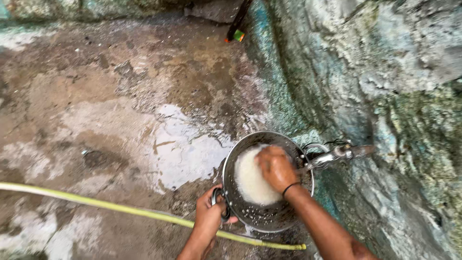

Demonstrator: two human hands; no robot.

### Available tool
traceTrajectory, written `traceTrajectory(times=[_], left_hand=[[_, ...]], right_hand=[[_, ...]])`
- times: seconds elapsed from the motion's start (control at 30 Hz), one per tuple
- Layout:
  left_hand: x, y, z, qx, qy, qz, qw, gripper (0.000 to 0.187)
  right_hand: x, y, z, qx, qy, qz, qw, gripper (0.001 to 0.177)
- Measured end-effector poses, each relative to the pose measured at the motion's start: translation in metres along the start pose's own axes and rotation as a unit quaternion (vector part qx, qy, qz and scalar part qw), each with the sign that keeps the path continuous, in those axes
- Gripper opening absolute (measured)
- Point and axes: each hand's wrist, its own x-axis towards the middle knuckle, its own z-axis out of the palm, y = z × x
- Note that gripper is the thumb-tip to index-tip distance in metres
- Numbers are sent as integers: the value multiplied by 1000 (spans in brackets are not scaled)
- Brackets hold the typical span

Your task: The person picks through rice in a shallow metal bowl to remove impurities, pours the rice into a larger metal pot, and then washes the rice under a tap, rubbing it with their hand and draining the water.

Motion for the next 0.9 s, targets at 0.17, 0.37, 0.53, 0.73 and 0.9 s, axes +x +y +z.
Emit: traceTrajectory(times=[0.17,0.37,0.53,0.73,0.9], left_hand=[[-7,5,-4,1,12,-10,1000,61],[-14,2,0,15,37,-30,999,51],[-19,7,-1,19,32,-22,999,47],[-14,4,-2,28,30,-17,999,52],[-9,0,7,30,21,-13,999,54]], right_hand=[[5,1,8,223,42,200,953,43],[-39,-23,82,197,-56,95,974,56],[-47,-26,54,358,-133,182,906,44],[-39,-9,7,441,-44,252,860,23],[-30,-6,-19,158,-49,315,935,41]])
